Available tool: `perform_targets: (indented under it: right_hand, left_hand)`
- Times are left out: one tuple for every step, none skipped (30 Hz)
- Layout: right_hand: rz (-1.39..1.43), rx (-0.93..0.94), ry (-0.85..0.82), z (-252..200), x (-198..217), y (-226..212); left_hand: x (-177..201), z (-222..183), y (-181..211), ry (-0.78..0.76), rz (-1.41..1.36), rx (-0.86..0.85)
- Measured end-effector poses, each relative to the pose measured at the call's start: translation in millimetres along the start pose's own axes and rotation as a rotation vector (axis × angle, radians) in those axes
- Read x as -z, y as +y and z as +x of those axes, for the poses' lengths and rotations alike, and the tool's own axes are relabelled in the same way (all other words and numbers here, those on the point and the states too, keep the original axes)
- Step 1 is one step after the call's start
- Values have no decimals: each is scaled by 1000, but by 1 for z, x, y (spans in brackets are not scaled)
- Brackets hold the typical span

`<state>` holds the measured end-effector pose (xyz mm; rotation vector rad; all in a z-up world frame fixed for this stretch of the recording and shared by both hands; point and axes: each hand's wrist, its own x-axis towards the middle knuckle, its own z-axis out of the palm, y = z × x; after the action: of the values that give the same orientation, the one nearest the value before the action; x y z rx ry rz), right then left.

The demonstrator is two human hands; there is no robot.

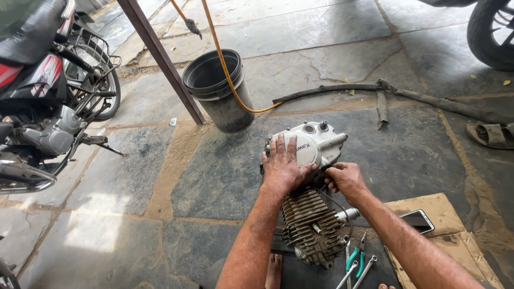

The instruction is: The recorder is shown repairing a motorcycle engine using various tools.

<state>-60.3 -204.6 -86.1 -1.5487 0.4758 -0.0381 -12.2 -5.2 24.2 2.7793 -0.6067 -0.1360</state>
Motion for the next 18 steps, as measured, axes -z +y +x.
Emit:
perform_targets:
  right_hand:
    - [4, 4, 3, -1, -1, -1]
    - [11, -5, 4, -2, -2, -2]
    - [19, -13, 6, -3, -3, -3]
    - [22, -9, 3, -8, -7, -9]
    - [-340, 105, 110, -13, -11, -15]
    - [-699, 220, 215, -19, -15, -21]
    - [-694, 223, 213, -30, -18, -30]
    - [-934, 375, 247, -41, -20, -38]
    - [-1174, 530, 277, -52, -22, -46]
    - [-1165, 527, 279, -57, -22, -49]
    - [-1200, 668, 318, -62, -22, -51]
    - [-1233, 811, 357, -67, -21, -53]
    - [-1228, 808, 358, -64, -18, -48]
    - [-1263, 882, 360, -60, -15, -45]
    - [-1298, 956, 362, -57, -11, -41]
    - [-1298, 958, 361, -52, -10, -35]
    - [-1307, 1020, 360, -47, -9, -29]
    - [-1314, 1082, 357, -43, -8, -22]
  left_hand:
    - [-2, 2, 0, 2, 3, -4]
    - [-4, 4, -1, -3, -3, 5]
    - [-6, 5, -1, -9, -9, 14]
    - [-6, 5, -1, -5, -5, 14]
    - [-5, 4, -1, -7, -13, 10]
    - [-4, 3, -2, -9, -21, 6]
    - [-3, 2, -2, -7, -16, 8]
    - [-3, 1, -2, 0, -15, 3]
    - [-2, 1, -2, 7, -15, -1]
    - [-3, 1, -2, 4, -6, -3]
    - [-3, 1, -3, 9, -9, -6]
    - [-4, 1, -4, 14, -14, -8]
    - [-4, 0, -5, 12, -8, -9]
    - [-5, 0, -5, 22, -13, -13]
    - [-5, 0, -6, 33, -19, -17]
    - [-5, 0, -5, 35, -20, -15]
    - [-4, 1, -5, 13, -19, -12]
    - [-4, 0, -5, -9, -18, -8]
